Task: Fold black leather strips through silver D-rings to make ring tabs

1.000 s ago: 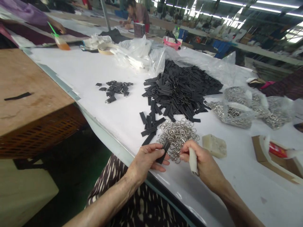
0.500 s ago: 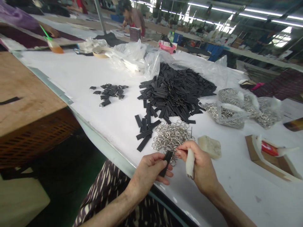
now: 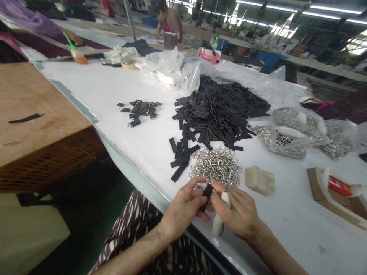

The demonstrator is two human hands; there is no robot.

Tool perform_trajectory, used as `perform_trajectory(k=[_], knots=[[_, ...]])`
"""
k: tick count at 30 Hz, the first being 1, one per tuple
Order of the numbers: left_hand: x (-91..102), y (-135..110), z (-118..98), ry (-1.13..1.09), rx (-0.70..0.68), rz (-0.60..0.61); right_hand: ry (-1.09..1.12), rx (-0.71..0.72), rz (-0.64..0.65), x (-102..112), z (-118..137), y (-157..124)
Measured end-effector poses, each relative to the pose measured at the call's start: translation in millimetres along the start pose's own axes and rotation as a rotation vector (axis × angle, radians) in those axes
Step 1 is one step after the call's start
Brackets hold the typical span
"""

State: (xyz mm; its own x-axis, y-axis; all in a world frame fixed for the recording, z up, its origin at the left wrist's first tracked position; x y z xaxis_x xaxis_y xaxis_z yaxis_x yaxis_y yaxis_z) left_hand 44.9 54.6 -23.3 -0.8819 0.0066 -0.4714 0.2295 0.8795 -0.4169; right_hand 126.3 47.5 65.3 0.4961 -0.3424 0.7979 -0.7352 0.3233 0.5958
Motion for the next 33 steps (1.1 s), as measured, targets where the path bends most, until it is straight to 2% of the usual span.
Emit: perform_trajectory(k=[7, 11, 13, 17, 24, 29, 33], knots=[[-3.7, -1.1, -4.5, -0.032, -0.005, 0.119, 0.014, 0.005, 0.002, -0.8, 0.9, -0.8], [-4.3, -2.3, -10.2, -0.02, -0.015, 0.14, -0.016, 0.008, -0.058, -0.7, 0.9, -0.9], [-4.8, -2.6, -11.7, -0.019, -0.023, 0.149, -0.004, -0.017, -0.082, 0.0, -1.3, -1.5], [-5.4, -2.3, -11.3, -0.013, -0.043, 0.172, 0.036, -0.1, -0.044, -3.2, -8.1, -2.8], [-1.6, -2.0, -13.9, 0.044, -0.06, 0.141, -0.004, -0.037, -0.048, -3.3, -1.1, 2.1], [-4.2, -2.6, -11.8, 0.049, -0.018, 0.136, 0.001, 0.018, -0.058, -3.0, 3.4, 4.4], [-3.6, -2.9, -9.8, 0.059, -0.007, 0.112, 0.077, -0.059, -0.054, -3.3, -2.1, 0.8]])
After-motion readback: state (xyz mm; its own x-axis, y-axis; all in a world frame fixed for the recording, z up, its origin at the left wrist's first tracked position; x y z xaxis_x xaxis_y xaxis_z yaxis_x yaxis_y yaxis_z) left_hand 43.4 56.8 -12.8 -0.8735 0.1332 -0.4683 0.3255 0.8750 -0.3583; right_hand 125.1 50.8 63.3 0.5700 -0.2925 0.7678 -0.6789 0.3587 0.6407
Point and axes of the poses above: each hand's wrist, its own y-axis towards the middle knuckle, its own x-axis out of the back of the hand, z = x × y, the point moved 8 cm from there along y, towards the middle knuckle
